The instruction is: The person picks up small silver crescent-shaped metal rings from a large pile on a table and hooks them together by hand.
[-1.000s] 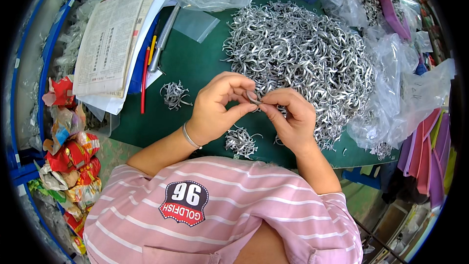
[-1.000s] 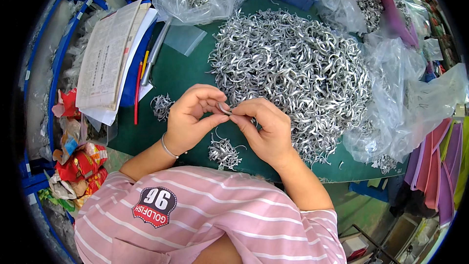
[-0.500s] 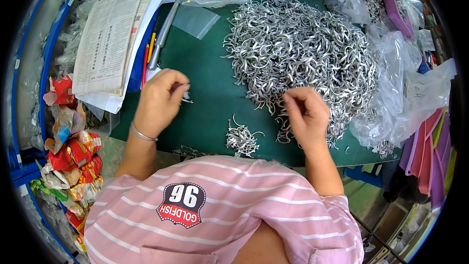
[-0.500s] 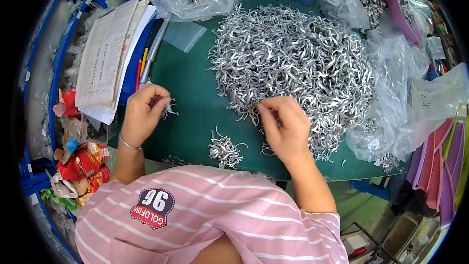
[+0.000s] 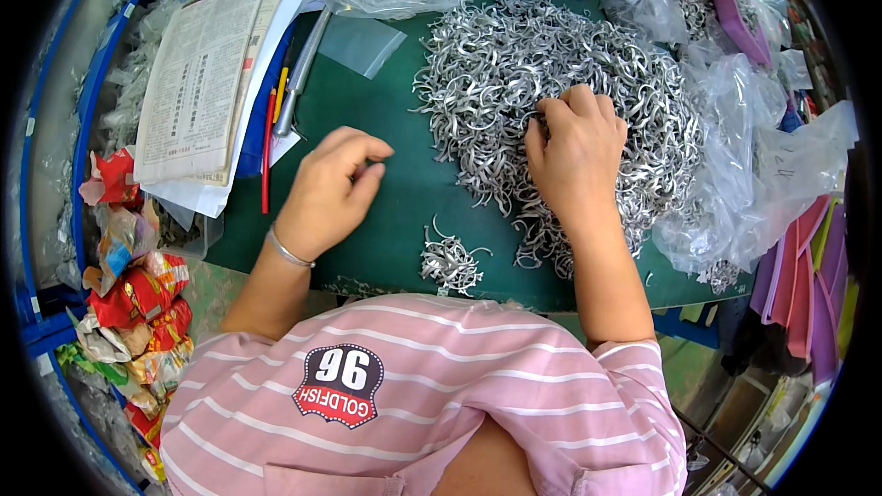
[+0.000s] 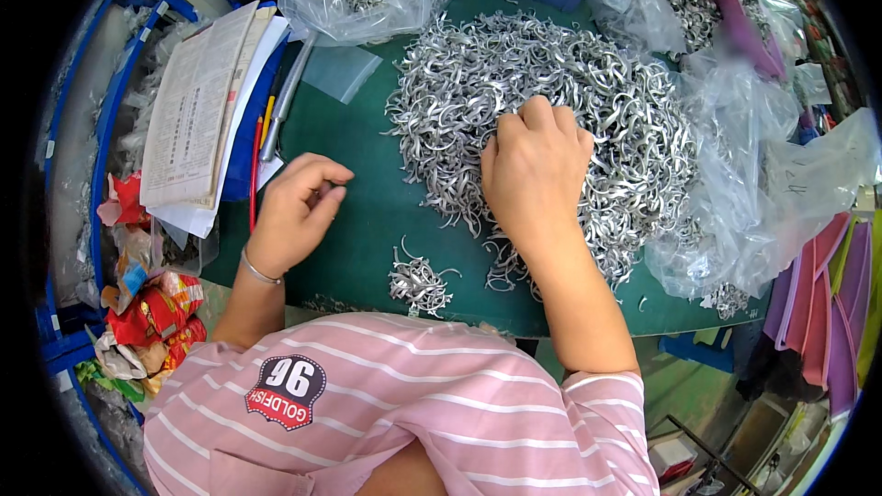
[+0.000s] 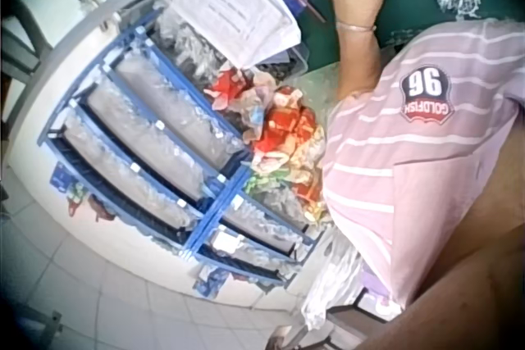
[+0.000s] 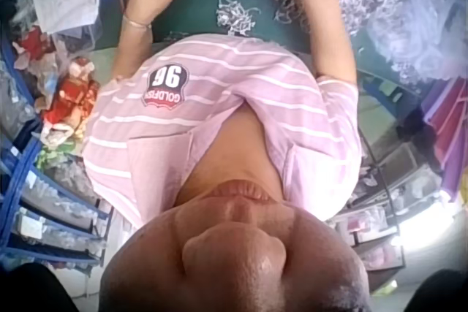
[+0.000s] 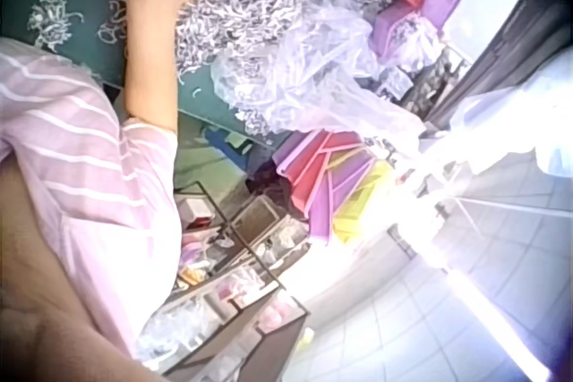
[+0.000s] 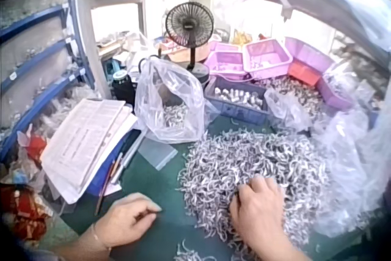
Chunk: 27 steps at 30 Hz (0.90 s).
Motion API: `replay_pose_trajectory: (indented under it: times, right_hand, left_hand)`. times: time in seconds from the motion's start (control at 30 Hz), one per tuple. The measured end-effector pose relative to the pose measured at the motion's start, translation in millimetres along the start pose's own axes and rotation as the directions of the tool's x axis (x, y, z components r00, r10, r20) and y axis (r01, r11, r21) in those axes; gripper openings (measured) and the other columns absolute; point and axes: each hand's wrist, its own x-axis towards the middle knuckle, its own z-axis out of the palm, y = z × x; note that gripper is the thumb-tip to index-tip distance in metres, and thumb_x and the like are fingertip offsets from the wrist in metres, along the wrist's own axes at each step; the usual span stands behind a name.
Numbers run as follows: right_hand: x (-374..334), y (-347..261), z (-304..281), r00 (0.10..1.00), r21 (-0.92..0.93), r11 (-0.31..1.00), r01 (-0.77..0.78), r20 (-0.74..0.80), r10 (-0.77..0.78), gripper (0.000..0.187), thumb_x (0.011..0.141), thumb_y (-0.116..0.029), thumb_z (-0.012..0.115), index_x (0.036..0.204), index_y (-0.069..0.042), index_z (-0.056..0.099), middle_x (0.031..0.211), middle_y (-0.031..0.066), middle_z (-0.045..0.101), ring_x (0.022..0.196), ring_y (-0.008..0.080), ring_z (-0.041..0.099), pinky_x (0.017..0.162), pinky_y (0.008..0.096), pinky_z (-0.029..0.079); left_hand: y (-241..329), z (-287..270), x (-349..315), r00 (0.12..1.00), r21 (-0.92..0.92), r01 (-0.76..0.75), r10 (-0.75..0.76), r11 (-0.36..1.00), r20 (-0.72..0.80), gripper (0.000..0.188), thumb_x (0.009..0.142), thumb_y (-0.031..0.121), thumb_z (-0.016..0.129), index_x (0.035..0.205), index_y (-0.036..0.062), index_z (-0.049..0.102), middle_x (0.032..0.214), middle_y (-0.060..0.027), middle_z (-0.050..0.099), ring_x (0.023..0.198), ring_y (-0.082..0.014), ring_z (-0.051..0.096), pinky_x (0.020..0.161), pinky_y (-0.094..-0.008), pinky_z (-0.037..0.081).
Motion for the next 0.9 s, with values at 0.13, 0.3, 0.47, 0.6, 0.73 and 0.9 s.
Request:
replay_pose_trajectory:
  times: [0.13, 0.3, 0.47, 0.6, 0.73, 0.9]
  right_hand:
    - [0.6, 10.1, 0.1, 0.997, 0.107, 0.993, 0.056, -0.051, -0.051, 0.007, 0.072, -0.007, 0.069, 0.078, -0.007, 0.064, 0.089, 0.0051, 0.057, 0.086, 0.0262, 0.053, 0.073, 0.0404, 0.037]
    - [-11.9, 10.7, -0.1, 0.969, 0.259, 0.953, 0.156, -0.226, -0.097, 0.016, 0.073, -0.003, 0.071, 0.087, -0.007, 0.065, 0.096, 0.0054, 0.062, 0.088, 0.0265, 0.056, 0.074, 0.0387, 0.039]
    - [-27.7, -4.3, 1.8, 0.949, 0.461, 0.852, 0.247, -0.294, -0.116, 0.024, 0.069, 0.007, 0.073, 0.089, -0.003, 0.064, 0.088, 0.0108, 0.067, 0.074, 0.0287, 0.064, 0.067, 0.0361, 0.05]
    - [-47.7, -21.2, 0.3, 0.972, 0.59, 0.781, 0.205, -0.213, -0.095, 0.025, 0.07, 0.007, 0.074, 0.092, 0.0, 0.065, 0.087, 0.0113, 0.065, 0.075, 0.0251, 0.065, 0.063, 0.0322, 0.052]
    - [-58.5, -20.2, -5.2, 0.975, 0.893, 0.391, -0.223, 0.209, 0.078, 0.022, 0.076, 0.003, 0.075, 0.096, -0.001, 0.067, 0.089, 0.0107, 0.066, 0.079, 0.0182, 0.066, 0.067, 0.0276, 0.053]
    - [-68.9, -16.1, 1.2, 0.993, 0.957, 0.266, -0.115, 0.115, 0.015, 0.021, 0.079, 0.006, 0.072, 0.097, 0.002, 0.063, 0.091, 0.0114, 0.067, 0.081, 0.0166, 0.066, 0.072, 0.025, 0.054]
  left_hand:
    - [11.3, 16.5, 0.8, 0.998, -0.134, -0.006, 0.014, 0.991, 0.059, 0.016, 0.082, -0.006, 0.063, 0.097, 0.0009, 0.065, 0.091, -0.0045, 0.06, 0.066, -0.0076, 0.054, 0.059, -0.0209, 0.044]
    - [13.1, 37.2, -1.0, 0.987, -0.384, 0.105, -0.049, 0.917, 0.152, 0.023, 0.085, -0.004, 0.065, 0.107, -0.0002, 0.062, 0.092, -0.0046, 0.062, 0.073, -0.0072, 0.059, 0.064, -0.0201, 0.048]
    - [26.4, 52.5, 3.4, 0.93, -0.744, 0.35, -0.118, 0.569, 0.347, 0.031, 0.088, 0.0, 0.066, 0.117, -0.0018, 0.056, 0.092, -0.0075, 0.064, 0.077, -0.0113, 0.064, 0.067, -0.0223, 0.052]
    - [26.6, 59.0, 5.6, 0.917, -0.79, 0.387, -0.107, 0.475, 0.385, 0.02, 0.09, 0.0, 0.064, 0.11, -0.0026, 0.061, 0.092, -0.0097, 0.067, 0.077, -0.0147, 0.067, 0.067, -0.0248, 0.056]
    - [17.7, 59.1, 3.1, 0.983, -0.627, 0.047, 0.077, 0.777, 0.168, 0.014, 0.087, -0.004, 0.065, 0.101, -0.0037, 0.063, 0.095, -0.0099, 0.064, 0.079, -0.0146, 0.066, 0.068, -0.0252, 0.056]
    - [19.6, 58.5, -2.8, 0.989, -0.585, -0.012, 0.097, 0.811, 0.113, 0.018, 0.082, -0.01, 0.067, 0.098, -0.0046, 0.062, 0.097, -0.0106, 0.062, 0.087, -0.0141, 0.064, 0.076, -0.026, 0.055]
